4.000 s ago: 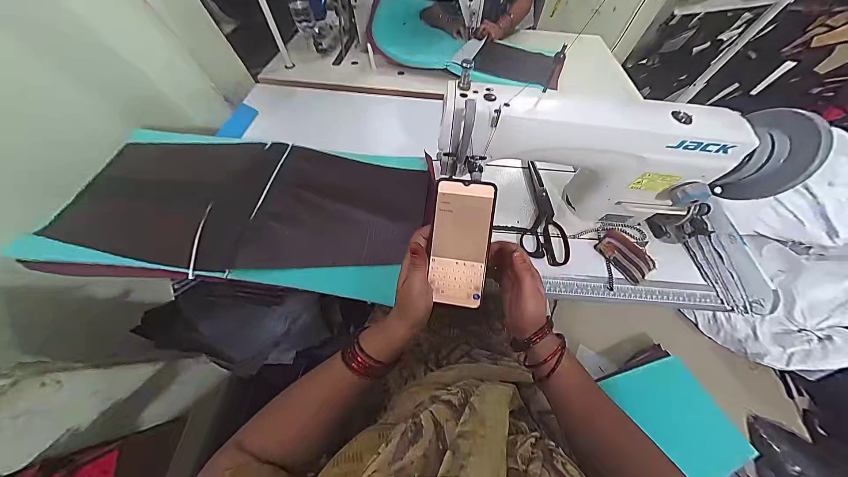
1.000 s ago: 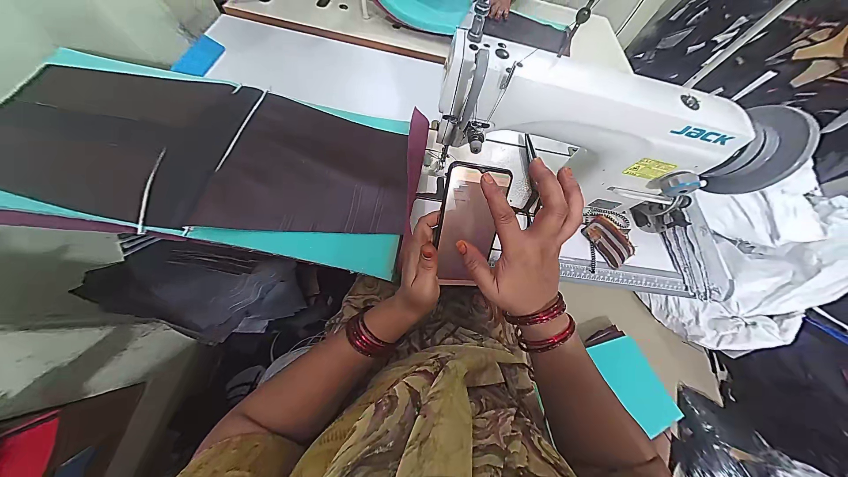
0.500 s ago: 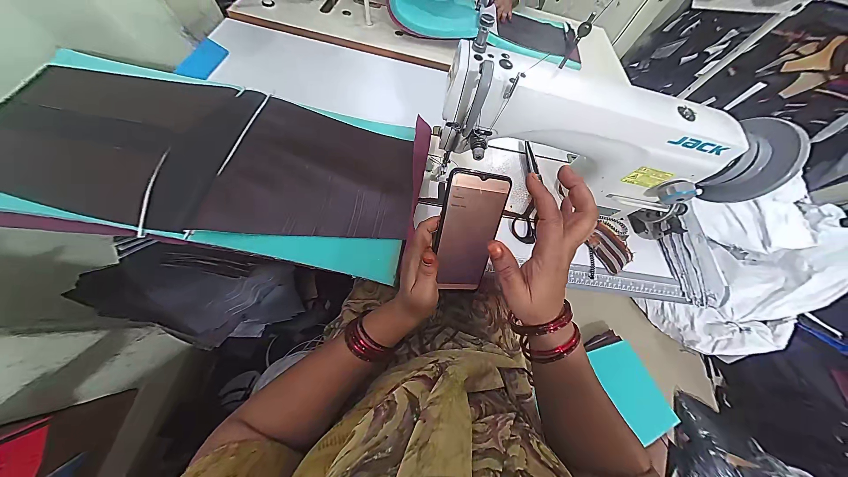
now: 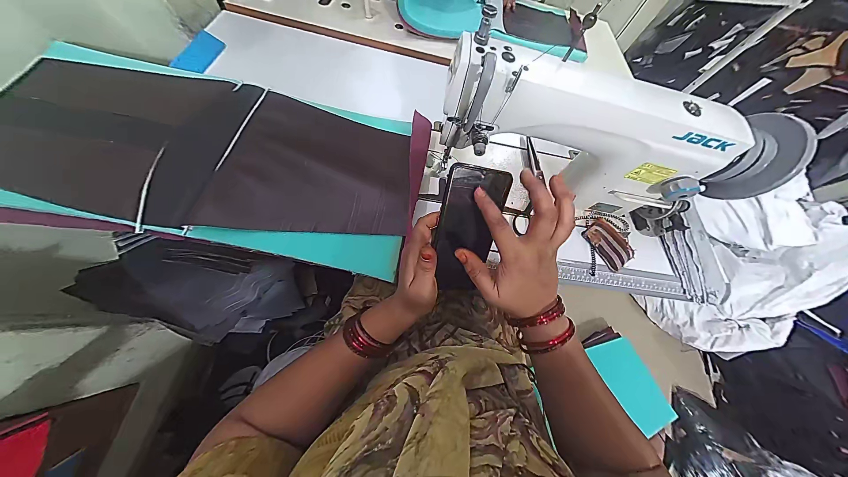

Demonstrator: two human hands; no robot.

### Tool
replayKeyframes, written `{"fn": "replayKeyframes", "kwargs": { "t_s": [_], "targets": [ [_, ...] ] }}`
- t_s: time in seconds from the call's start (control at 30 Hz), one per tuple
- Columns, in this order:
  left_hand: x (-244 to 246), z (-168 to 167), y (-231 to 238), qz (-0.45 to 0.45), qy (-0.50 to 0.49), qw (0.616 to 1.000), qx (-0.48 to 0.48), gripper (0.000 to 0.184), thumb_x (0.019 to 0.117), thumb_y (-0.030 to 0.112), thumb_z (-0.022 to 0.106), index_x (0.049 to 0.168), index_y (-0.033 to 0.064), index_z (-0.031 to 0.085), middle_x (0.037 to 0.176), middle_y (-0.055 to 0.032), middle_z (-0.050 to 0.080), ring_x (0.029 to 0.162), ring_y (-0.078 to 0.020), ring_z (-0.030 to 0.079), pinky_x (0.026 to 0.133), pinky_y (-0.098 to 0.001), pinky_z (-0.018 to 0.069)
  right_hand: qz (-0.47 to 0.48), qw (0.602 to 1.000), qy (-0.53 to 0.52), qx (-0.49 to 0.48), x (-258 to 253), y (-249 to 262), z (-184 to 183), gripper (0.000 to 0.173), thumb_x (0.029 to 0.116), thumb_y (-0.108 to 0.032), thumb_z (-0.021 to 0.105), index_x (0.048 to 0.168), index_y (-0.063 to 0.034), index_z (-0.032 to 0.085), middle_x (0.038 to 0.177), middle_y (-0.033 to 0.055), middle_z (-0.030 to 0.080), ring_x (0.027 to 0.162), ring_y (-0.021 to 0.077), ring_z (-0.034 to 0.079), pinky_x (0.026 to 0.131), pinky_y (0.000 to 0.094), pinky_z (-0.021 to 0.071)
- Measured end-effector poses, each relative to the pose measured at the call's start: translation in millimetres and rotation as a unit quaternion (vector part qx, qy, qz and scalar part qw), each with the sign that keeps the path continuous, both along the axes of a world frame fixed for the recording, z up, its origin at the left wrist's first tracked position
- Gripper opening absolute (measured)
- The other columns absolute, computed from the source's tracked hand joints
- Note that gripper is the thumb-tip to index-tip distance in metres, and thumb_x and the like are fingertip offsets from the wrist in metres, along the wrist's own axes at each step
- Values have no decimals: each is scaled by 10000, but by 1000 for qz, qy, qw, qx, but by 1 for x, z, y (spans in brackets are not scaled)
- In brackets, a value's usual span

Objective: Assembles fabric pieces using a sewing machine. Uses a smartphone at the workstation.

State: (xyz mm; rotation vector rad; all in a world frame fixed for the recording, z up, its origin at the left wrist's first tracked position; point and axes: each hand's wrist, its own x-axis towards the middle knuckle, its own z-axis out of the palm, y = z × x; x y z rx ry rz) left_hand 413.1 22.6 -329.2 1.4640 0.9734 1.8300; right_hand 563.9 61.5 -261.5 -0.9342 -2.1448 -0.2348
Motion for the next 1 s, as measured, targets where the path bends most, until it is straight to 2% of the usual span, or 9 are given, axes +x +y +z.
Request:
{"fn": "replayKeyframes", "kwargs": {
  "t_s": [0.13, 0.2, 0.3, 0.47, 0.57, 0.63, 0.73, 0.87, 1.0],
  "targets": [
    [-2, 4, 1, -12, -51, 998, -26, 782, 1008, 704, 251, 1377, 48, 466, 1235, 38, 636, 1158, -15, 608, 1014, -286, 526, 123, 987, 89, -61, 12, -25, -22, 525, 1040, -628, 377, 991, -252, 741, 1505, 110, 496, 1533, 315, 230, 1248, 535, 85],
    [-2, 8, 1, -19, -70, 996, -51, 847, 984, 737, 272, 1390, 14, 445, 1264, 19, 617, 1183, -26, 593, 1028, -288, 510, 139, 974, 150, -93, 17, -33, -29, 522, 1051, -616, 355, 906, -266, 714, 1424, 28, 556, 1500, 231, 282, 1238, 472, 130],
    [0, 15, 2, -29, -89, 993, -75, 889, 965, 765, 265, 1402, 6, 420, 1278, 22, 601, 1198, -20, 581, 1034, -274, 500, 116, 958, 224, -134, 25, -37, -33, 502, 1055, -595, 387, 888, -261, 722, 1369, -10, 601, 1467, 204, 333, 1220, 434, 196],
    [2, 19, 2, -47, -107, 991, -66, 863, 971, 761, 254, 1415, 44, 435, 1321, 31, 584, 1232, -27, 562, 1049, -288, 487, 117, 904, 358, -203, 28, -32, -28, 344, 1050, -451, 514, 964, -200, 734, 1295, -36, 599, 1305, 105, 496, 1097, 298, 422],
    [2, 19, 1, -48, -104, 992, -60, 898, 966, 769, 243, 1435, 24, 418, 1362, 1, 564, 1269, -45, 542, 1073, -305, 473, 129, 865, 414, -253, 25, -30, -27, 223, 1035, -370, 560, 1070, -215, 716, 1270, -69, 622, 1259, 85, 548, 1062, 291, 470],
    [1, 21, 1, -53, -104, 991, -59, 901, 961, 774, 244, 1445, 33, 413, 1369, 6, 569, 1273, -52, 547, 1077, -308, 476, 143, 836, 443, -290, 22, -31, -29, 205, 1016, -313, 602, 1168, -201, 682, 1263, -62, 641, 1237, 105, 582, 1058, 329, 498],
    [2, 24, 0, -56, -99, 991, -65, 909, 957, 779, 236, 1464, 42, 393, 1375, 14, 573, 1272, -51, 556, 1075, -304, 481, 154, 805, 455, -348, 18, -33, -29, 302, 980, -209, 624, 1274, -155, 580, 1227, -50, 652, 1141, 94, 629, 998, 308, 535],
    [3, 24, 2, -56, -94, 993, -50, 866, 965, 766, 246, 1437, 61, 418, 1339, 29, 585, 1245, -49, 569, 1054, -300, 495, 166, 795, 420, -405, 15, -36, -26, 525, 934, -158, 659, 1409, -37, 471, 1183, -3, 627, 1061, 80, 639, 930, 264, 561],
    [2, 24, 4, -65, -93, 993, -34, 813, 996, 728, 236, 1437, 67, 408, 1331, 20, 591, 1243, -62, 573, 1065, -309, 489, 184, 791, 388, -435, 13, -36, -25, 688, 856, -92, 679, 1482, -2, 408, 1178, 50, 622, 1066, 109, 654, 915, 282, 582]
  ]
}}
